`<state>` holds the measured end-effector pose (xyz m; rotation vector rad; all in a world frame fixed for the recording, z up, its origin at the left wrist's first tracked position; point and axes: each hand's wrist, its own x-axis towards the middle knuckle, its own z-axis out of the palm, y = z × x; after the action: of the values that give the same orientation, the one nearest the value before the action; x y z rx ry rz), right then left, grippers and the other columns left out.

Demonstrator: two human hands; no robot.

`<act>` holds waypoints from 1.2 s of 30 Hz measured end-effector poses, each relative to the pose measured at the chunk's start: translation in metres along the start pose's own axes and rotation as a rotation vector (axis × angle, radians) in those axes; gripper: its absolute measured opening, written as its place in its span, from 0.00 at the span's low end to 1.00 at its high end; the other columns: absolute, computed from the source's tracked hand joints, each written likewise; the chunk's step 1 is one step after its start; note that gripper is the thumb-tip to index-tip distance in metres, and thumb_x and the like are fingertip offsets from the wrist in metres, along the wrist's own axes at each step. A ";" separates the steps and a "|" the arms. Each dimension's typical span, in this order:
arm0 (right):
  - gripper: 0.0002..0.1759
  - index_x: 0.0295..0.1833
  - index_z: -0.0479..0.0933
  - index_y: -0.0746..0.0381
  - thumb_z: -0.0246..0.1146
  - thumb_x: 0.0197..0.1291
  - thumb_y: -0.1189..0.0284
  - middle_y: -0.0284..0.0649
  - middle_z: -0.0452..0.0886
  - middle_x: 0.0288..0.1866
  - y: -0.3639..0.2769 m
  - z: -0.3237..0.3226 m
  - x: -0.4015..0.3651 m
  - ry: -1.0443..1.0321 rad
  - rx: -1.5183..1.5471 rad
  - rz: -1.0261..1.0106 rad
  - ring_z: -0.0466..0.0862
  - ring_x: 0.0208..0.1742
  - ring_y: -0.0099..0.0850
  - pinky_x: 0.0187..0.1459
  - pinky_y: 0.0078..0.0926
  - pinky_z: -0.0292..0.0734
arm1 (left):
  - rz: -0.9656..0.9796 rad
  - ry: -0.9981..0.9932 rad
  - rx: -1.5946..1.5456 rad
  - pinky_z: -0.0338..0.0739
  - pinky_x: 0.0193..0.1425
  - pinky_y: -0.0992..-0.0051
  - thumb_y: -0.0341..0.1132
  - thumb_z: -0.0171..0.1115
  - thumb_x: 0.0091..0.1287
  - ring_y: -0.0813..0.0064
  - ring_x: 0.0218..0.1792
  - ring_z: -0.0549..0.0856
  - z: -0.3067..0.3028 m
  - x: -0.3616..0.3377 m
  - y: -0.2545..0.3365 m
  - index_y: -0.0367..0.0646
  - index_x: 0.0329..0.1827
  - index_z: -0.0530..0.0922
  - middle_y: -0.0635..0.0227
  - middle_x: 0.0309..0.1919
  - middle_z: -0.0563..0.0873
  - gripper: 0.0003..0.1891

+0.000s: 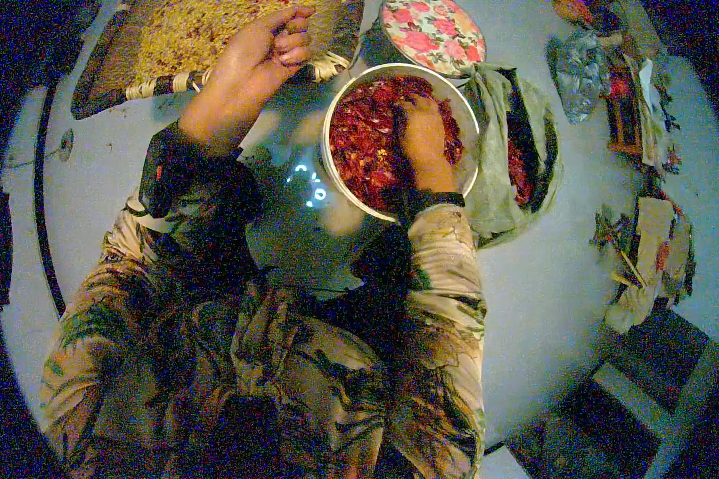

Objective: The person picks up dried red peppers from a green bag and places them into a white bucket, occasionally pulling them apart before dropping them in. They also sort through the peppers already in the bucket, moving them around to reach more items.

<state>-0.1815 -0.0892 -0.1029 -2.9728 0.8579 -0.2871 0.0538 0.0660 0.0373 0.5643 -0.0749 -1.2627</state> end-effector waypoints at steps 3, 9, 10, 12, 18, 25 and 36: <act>0.15 0.50 0.77 0.59 0.51 0.59 0.72 0.48 0.75 0.55 -0.003 0.007 0.004 -0.037 -0.095 0.006 0.72 0.56 0.46 0.57 0.40 0.69 | -0.007 0.023 0.003 0.54 0.19 0.84 0.32 0.39 0.73 0.84 0.18 0.59 0.001 -0.001 0.004 0.41 0.36 0.64 0.74 0.22 0.65 0.07; 0.15 0.50 0.76 0.62 0.53 0.60 0.69 0.48 0.75 0.53 -0.008 -0.004 0.002 -0.188 -0.158 0.121 0.73 0.54 0.47 0.53 0.41 0.70 | -0.035 -0.048 -0.008 0.54 0.19 0.84 0.32 0.39 0.73 0.84 0.18 0.60 0.002 0.000 0.002 0.40 0.38 0.65 0.75 0.23 0.66 0.07; 0.15 0.49 0.77 0.62 0.54 0.59 0.69 0.49 0.76 0.52 -0.003 -0.004 0.000 -0.206 -0.152 0.133 0.74 0.53 0.47 0.53 0.40 0.71 | -0.034 -0.030 0.008 0.54 0.19 0.84 0.32 0.39 0.73 0.85 0.18 0.60 0.004 0.000 0.001 0.40 0.39 0.65 0.75 0.23 0.66 0.07; 0.14 0.47 0.77 0.63 0.58 0.56 0.70 0.49 0.78 0.48 0.008 -0.003 -0.007 -0.067 0.099 0.179 0.76 0.50 0.48 0.51 0.39 0.71 | -0.040 0.001 0.021 0.54 0.20 0.84 0.33 0.40 0.73 0.85 0.18 0.60 0.005 0.000 0.000 0.40 0.40 0.66 0.75 0.23 0.66 0.07; 0.11 0.42 0.80 0.64 0.66 0.53 0.73 0.37 0.82 0.38 0.023 -0.018 -0.021 -0.028 0.841 0.402 0.79 0.41 0.30 0.48 0.24 0.71 | -0.066 0.061 0.016 0.54 0.19 0.84 0.34 0.41 0.73 0.84 0.18 0.60 0.010 -0.001 -0.006 0.39 0.42 0.67 0.75 0.23 0.67 0.08; 0.09 0.40 0.80 0.63 0.65 0.53 0.73 0.36 0.82 0.38 0.022 -0.024 -0.022 -0.040 0.992 0.445 0.78 0.41 0.25 0.50 0.20 0.70 | -0.124 -0.093 -0.018 0.53 0.17 0.84 0.34 0.45 0.71 0.85 0.16 0.59 -0.013 0.018 -0.017 0.37 0.46 0.69 0.76 0.21 0.65 0.09; 0.12 0.50 0.73 0.65 0.55 0.65 0.69 0.43 0.81 0.42 0.003 -0.067 -0.016 -0.228 1.523 0.682 0.83 0.41 0.33 0.44 0.30 0.81 | -0.117 -0.114 -0.019 0.54 0.17 0.85 0.33 0.47 0.70 0.87 0.15 0.59 -0.017 0.023 -0.027 0.35 0.48 0.70 0.77 0.21 0.66 0.10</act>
<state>-0.2092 -0.0821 -0.0398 -1.2223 0.9062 -0.3236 0.0431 0.0459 0.0050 0.4855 -0.1266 -1.4079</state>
